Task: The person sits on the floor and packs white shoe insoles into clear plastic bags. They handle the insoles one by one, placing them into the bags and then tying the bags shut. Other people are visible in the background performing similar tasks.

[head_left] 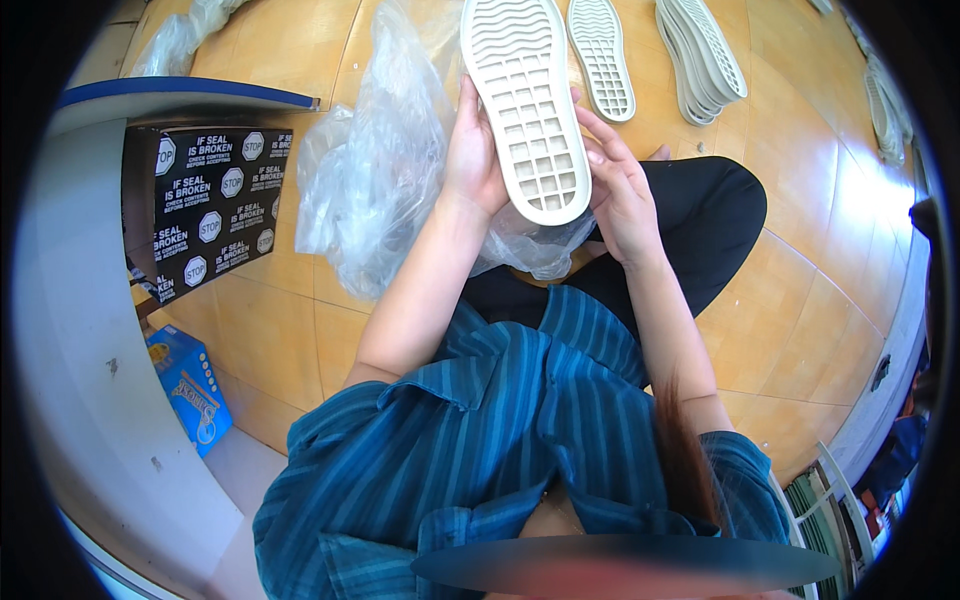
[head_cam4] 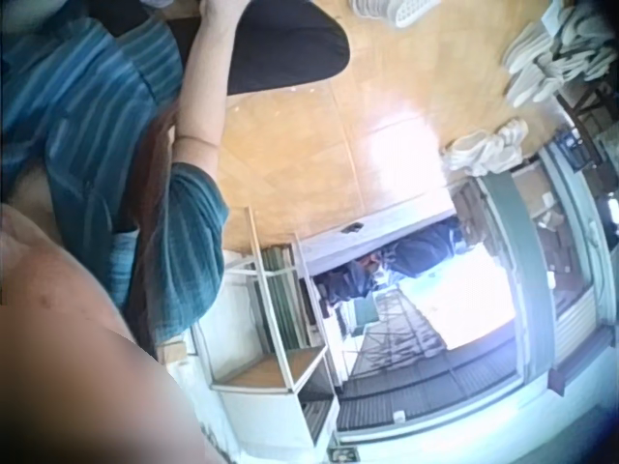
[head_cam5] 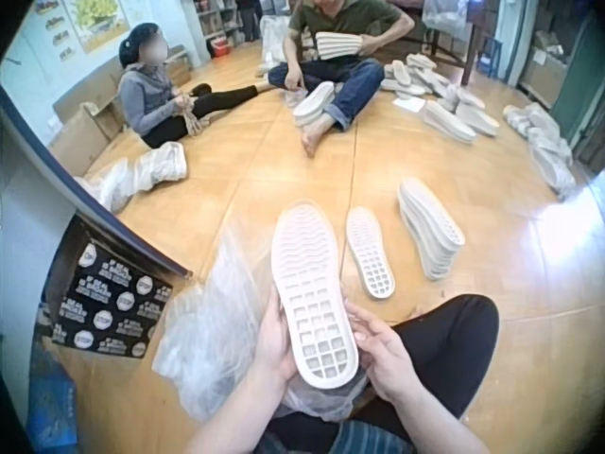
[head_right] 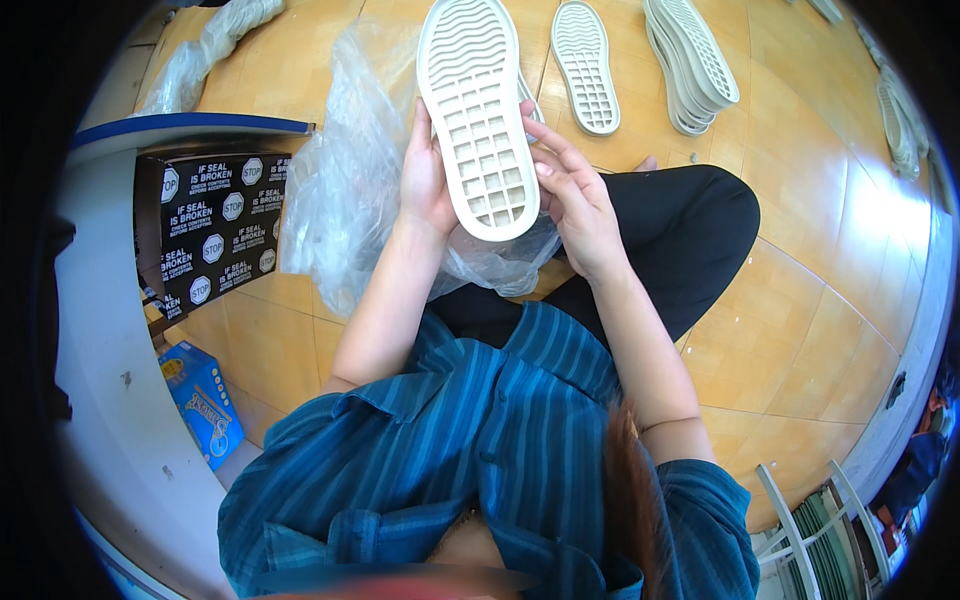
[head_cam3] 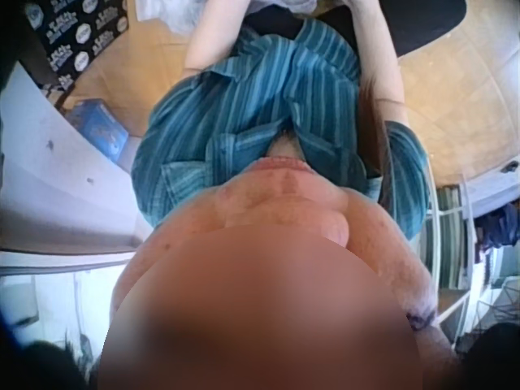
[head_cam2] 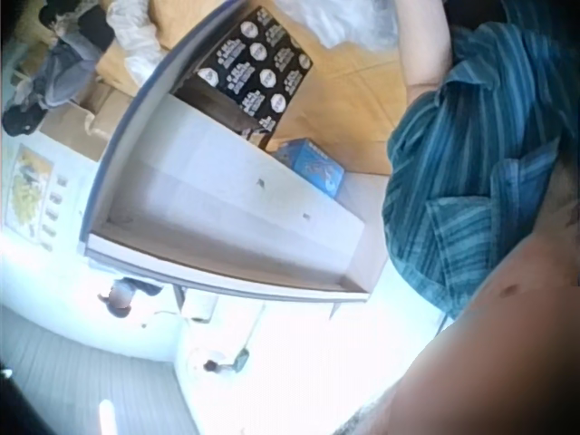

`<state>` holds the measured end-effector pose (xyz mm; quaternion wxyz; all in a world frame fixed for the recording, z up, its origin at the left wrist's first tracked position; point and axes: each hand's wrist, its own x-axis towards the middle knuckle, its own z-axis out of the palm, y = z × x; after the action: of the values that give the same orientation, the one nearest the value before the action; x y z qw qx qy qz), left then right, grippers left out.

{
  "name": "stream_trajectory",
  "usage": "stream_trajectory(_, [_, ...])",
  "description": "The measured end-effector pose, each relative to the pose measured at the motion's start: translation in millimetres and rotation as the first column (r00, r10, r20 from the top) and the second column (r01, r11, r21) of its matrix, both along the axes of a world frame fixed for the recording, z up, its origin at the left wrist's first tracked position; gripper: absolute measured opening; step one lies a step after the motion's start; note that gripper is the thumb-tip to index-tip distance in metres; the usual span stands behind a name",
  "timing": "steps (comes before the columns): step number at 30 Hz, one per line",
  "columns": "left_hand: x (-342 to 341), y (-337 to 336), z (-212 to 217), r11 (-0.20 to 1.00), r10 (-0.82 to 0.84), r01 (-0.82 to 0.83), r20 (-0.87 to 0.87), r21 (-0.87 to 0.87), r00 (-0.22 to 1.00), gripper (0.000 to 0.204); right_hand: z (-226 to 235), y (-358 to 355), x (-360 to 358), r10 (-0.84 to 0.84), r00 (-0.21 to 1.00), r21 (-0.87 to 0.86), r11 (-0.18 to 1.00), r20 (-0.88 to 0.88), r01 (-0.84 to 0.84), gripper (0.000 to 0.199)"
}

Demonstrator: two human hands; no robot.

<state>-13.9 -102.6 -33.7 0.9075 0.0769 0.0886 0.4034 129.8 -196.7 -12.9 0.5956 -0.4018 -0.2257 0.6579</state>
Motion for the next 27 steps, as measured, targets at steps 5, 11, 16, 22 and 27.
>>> stream_trajectory(5, [-3.9, 7.5, 1.7, 0.997, 0.008, -0.008, 0.004, -0.081, 1.0, 0.075, 3.5, 8.3, 1.8, -0.018, 0.976, 0.057, 0.998, 0.215, 0.005, 0.049])
stream_trajectory(11, [-11.3, 14.0, 15.6, 0.998, 0.063, -0.06, -0.079, 0.03, 0.995, 0.08, 112.4, -31.8, 25.4, -0.335, 0.914, 0.491, 0.771, -0.23, 0.406, 0.021])
stream_trajectory(16, [-12.1, 19.4, 20.4, 0.995, 0.103, -0.101, 0.089, -0.022, 0.991, 0.082, 187.6, -49.5, 25.6, 0.161, 0.935, 0.801, 0.573, -0.316, 0.172, 0.009])
stream_trajectory(22, [-14.5, 16.6, 20.5, 0.99, 0.133, -0.126, 0.134, -0.061, 0.982, 0.082, 204.5, -30.3, 37.6, 0.33, 0.942, 0.873, 0.476, -0.067, -0.105, 0.008])
stream_trajectory(27, [-14.8, 11.9, 20.5, 0.997, 0.076, -0.067, 0.221, -0.048, 0.972, 0.082, 209.1, -48.0, 27.0, 0.306, 0.938, 0.755, 0.651, -0.164, -0.08, 0.012])
